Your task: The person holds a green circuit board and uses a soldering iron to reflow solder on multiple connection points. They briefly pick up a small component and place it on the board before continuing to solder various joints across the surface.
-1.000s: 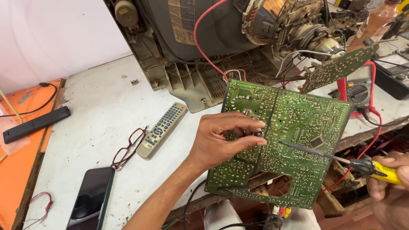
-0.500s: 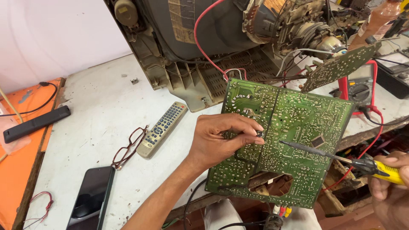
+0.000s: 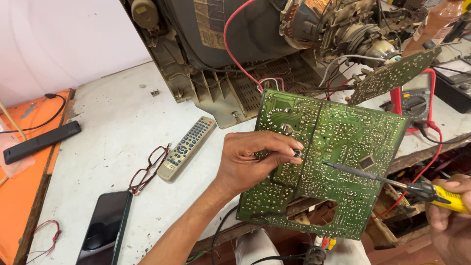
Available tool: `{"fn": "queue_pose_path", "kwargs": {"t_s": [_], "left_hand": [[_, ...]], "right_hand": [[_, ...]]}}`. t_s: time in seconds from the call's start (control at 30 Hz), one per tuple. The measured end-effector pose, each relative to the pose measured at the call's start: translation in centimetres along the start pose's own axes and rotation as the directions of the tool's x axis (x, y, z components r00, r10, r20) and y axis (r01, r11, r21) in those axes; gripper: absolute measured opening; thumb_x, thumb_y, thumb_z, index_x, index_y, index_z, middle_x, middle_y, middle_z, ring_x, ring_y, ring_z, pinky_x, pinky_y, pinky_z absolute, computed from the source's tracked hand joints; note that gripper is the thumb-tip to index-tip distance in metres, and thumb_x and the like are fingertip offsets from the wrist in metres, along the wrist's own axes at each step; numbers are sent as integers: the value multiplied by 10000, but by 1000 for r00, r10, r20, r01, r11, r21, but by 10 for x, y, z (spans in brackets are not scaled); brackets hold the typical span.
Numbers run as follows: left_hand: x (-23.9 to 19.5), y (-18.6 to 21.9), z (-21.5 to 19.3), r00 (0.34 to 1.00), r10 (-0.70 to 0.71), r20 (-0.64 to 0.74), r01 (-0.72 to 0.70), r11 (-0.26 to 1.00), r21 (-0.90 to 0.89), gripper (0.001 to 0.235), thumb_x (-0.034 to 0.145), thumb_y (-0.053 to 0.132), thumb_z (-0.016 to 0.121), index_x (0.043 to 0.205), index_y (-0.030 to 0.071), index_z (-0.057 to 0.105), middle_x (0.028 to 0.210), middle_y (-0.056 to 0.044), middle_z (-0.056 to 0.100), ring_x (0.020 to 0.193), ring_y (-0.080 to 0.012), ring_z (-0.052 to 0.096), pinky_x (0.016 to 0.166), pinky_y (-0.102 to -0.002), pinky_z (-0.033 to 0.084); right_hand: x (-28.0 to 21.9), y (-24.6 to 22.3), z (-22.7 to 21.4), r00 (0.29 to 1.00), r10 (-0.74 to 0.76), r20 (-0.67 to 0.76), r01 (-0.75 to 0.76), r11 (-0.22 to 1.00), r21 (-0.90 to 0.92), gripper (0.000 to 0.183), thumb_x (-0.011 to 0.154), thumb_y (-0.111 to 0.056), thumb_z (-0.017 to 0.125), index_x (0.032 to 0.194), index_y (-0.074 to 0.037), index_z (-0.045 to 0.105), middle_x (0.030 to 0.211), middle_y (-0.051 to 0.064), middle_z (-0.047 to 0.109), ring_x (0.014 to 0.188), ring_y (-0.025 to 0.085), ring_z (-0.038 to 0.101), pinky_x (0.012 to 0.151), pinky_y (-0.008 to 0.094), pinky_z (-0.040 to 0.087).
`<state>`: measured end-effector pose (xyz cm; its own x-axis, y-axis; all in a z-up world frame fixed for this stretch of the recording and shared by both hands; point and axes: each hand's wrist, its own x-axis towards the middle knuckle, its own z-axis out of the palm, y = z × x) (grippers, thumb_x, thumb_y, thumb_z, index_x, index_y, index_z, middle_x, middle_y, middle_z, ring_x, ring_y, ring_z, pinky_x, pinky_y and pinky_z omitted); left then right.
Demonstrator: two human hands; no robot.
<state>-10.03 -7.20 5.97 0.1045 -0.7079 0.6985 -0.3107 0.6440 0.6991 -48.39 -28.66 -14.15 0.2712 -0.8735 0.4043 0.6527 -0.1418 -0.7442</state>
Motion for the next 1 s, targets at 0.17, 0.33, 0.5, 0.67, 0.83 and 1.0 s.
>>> {"fn": "queue_pose_path", "kwargs": {"t_s": [0.17,0.33,0.5,0.67,0.83,1.0], "left_hand": [[-3,0,-2,999,-45,26,45,999,-4,140,927,-90,742,978,41,747,1082,-110,780,985,-193,788,887,-321,686],[-3,-4,-4,1000,1,28,1,996,-86,139,961,-86,697,922,47,712,1139,-125,764,1030,-209,788,896,-337,645],[-3,-4,-3,1000,-9,3,9,996,-94,147,957,-89,706,980,54,734,1119,-113,772,1018,-207,791,891,-339,647],[-2,-2,-1,1000,25,-6,-25,999,-40,175,935,-81,755,1029,67,750,1094,-98,779,1017,-199,790,894,-331,643],[-2,0,-3,999,34,4,-34,999,-15,163,930,-69,764,1025,63,754,1098,-99,780,1016,-199,793,891,-328,644],[-2,1,-2,997,75,6,-75,997,36,159,913,-56,791,1009,65,754,1080,-96,781,1022,-196,789,887,-325,642]], "right_hand": [[1,-3,2,1000,0,18,1,1000,-25,264,1174,-229,591,1016,-19,571,848,69,517,616,157,395,500,268,343],[1,-7,9,1000,12,20,-11,998,-57,254,1181,-224,580,1016,-31,573,818,65,544,582,154,422,497,270,347],[1,-9,14,1000,5,7,-5,997,-81,256,1169,-239,569,1014,-36,580,819,58,518,561,145,418,486,260,340],[2,-8,9,999,20,30,-18,999,-49,265,1188,-236,573,1027,-26,578,806,56,542,578,150,430,495,257,349],[0,-5,2,1000,24,11,-24,999,-29,276,1207,-237,574,1032,-24,571,820,45,524,613,146,434,516,255,354],[0,-5,6,1000,18,7,-18,999,-26,285,1198,-241,566,1017,-21,569,833,52,500,596,143,424,499,249,345]]}}
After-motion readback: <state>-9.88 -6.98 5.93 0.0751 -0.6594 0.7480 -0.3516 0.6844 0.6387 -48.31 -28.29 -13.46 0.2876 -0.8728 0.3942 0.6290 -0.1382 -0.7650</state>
